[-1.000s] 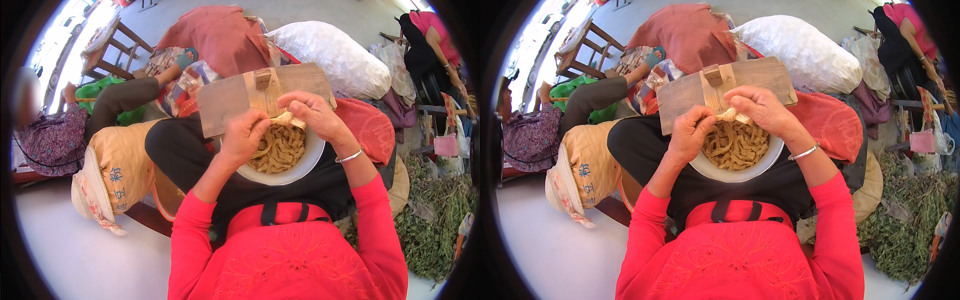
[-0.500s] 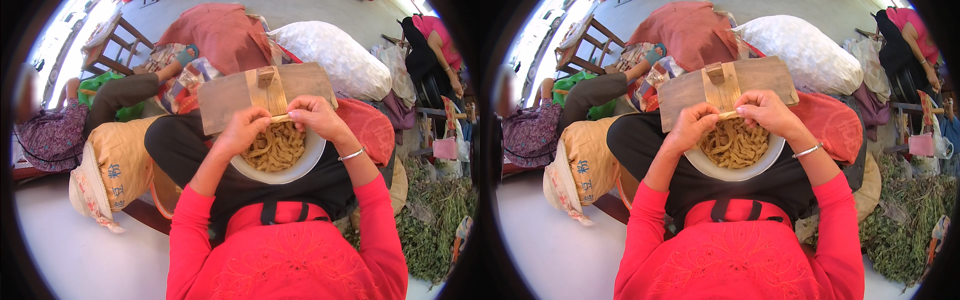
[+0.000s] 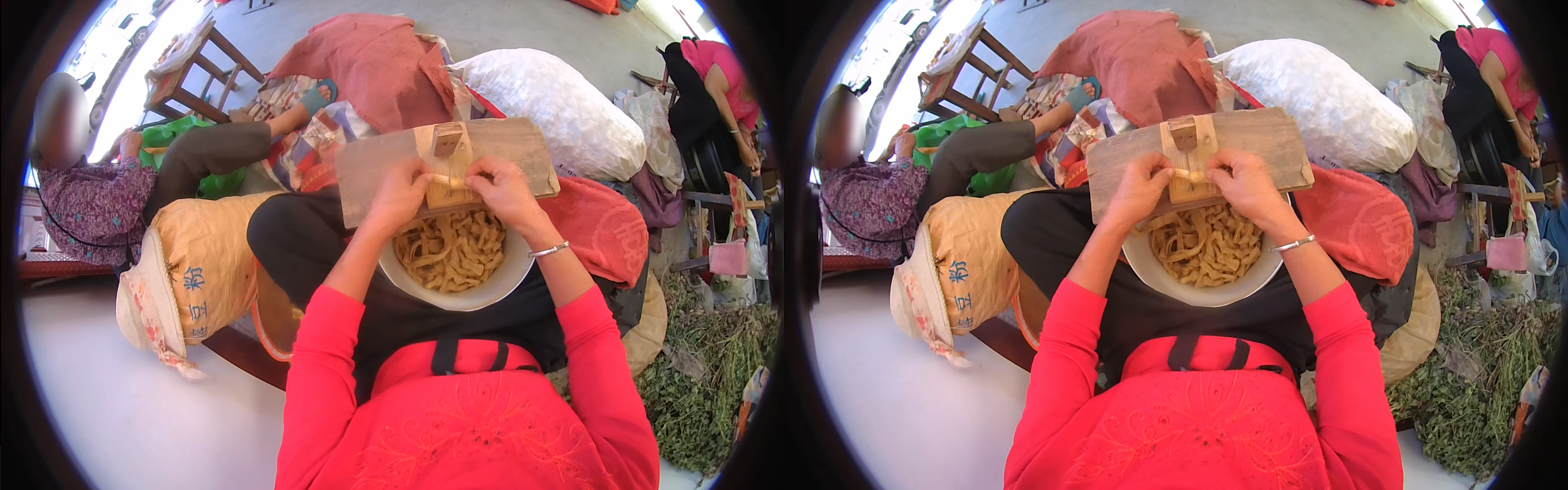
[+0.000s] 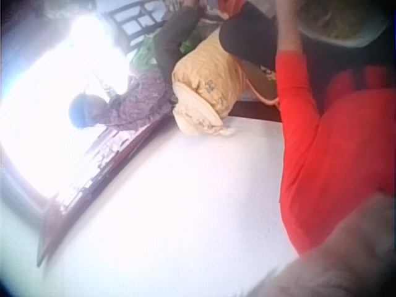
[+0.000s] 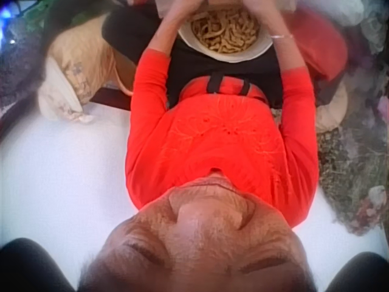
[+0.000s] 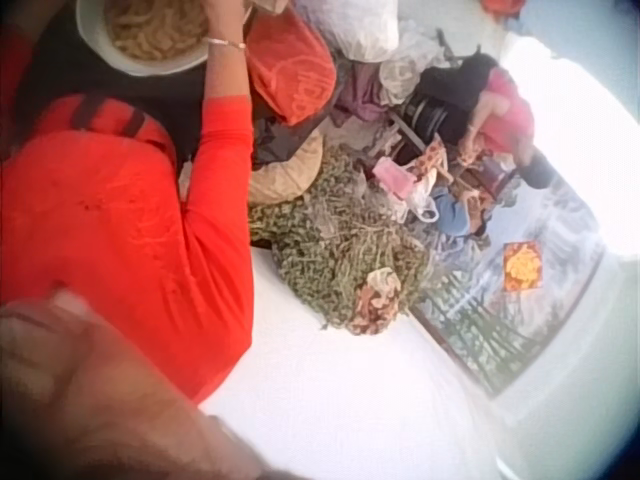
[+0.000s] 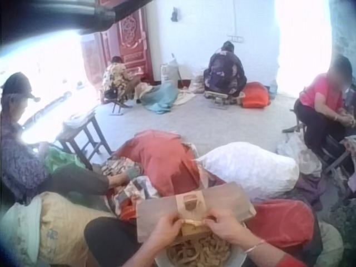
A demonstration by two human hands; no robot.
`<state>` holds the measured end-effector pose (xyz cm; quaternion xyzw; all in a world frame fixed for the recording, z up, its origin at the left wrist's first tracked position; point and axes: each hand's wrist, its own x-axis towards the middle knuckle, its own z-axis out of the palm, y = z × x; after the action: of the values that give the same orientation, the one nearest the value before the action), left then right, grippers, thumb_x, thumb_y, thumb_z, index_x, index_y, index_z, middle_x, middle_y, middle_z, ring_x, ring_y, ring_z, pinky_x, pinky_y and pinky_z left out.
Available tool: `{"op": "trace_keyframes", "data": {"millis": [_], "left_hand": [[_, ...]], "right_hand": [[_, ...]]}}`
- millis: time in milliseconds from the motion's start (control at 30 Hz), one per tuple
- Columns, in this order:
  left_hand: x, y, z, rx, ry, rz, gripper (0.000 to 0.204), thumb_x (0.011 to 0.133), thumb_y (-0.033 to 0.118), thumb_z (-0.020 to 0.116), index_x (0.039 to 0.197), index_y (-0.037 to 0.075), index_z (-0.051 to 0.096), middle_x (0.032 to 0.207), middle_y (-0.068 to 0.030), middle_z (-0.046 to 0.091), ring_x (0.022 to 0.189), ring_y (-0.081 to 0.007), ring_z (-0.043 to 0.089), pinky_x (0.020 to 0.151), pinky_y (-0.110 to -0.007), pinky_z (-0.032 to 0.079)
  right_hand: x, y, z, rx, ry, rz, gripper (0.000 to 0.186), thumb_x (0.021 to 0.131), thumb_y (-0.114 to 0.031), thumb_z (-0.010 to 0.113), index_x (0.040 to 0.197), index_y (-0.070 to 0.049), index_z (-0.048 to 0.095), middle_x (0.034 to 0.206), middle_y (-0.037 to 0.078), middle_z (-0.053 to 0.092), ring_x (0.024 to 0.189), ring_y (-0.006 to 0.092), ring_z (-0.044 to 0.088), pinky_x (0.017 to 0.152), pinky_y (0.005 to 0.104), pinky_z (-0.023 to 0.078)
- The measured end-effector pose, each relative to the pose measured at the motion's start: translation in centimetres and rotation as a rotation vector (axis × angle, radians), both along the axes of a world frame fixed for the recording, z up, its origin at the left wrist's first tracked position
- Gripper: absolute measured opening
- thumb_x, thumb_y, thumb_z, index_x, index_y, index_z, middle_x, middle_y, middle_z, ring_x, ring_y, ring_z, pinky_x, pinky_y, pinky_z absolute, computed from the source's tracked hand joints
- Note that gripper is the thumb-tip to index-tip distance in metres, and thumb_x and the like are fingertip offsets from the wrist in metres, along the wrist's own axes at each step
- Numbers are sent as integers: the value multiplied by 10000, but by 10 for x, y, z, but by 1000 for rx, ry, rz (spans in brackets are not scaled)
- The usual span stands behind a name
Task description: The person is stretching and twisting strips of dough into thin noodles by hand and placing them into a large bowl.
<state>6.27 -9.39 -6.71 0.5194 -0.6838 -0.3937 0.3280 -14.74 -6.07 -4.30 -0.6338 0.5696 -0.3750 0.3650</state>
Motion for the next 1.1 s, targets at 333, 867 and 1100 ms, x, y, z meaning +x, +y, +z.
{"op": "trace_keyframes", "data": {"millis": [333, 867, 1100], "left_hand": [[-14, 72, 40, 366, 500, -20, 172, 951, 164, 534, 889, 16, 594, 684, 2, 553, 605, -80, 517, 538, -245, 401], [13, 138, 251, -690, -105, -437, 174, 704, 130, 722, 817, 10, 668, 652, -63, 609, 514, -209, 564, 504, -330, 434], [-13, 98, 170, 288, 528, -451, 274, 912, 196, 577, 1063, -27, 631, 778, -41, 609, 706, -111, 554, 633, -268, 438]], "right_hand": [[32, 42, 41, -676, 323, -38, 156, 821, -184, 660, 737, -63, 608, 712, 135, 613, 692, 299, 615, 682, 393, 474], [12, 109, 145, -366, -138, 676, 96, 810, -125, 681, 810, -32, 654, 712, 97, 603, 607, 287, 582, 523, 358, 447], [19, 121, 151, -104, -753, 312, 202, 920, -118, 592, 1002, 61, 638, 769, 24, 612, 655, 99, 541, 570, 248, 429]]}}
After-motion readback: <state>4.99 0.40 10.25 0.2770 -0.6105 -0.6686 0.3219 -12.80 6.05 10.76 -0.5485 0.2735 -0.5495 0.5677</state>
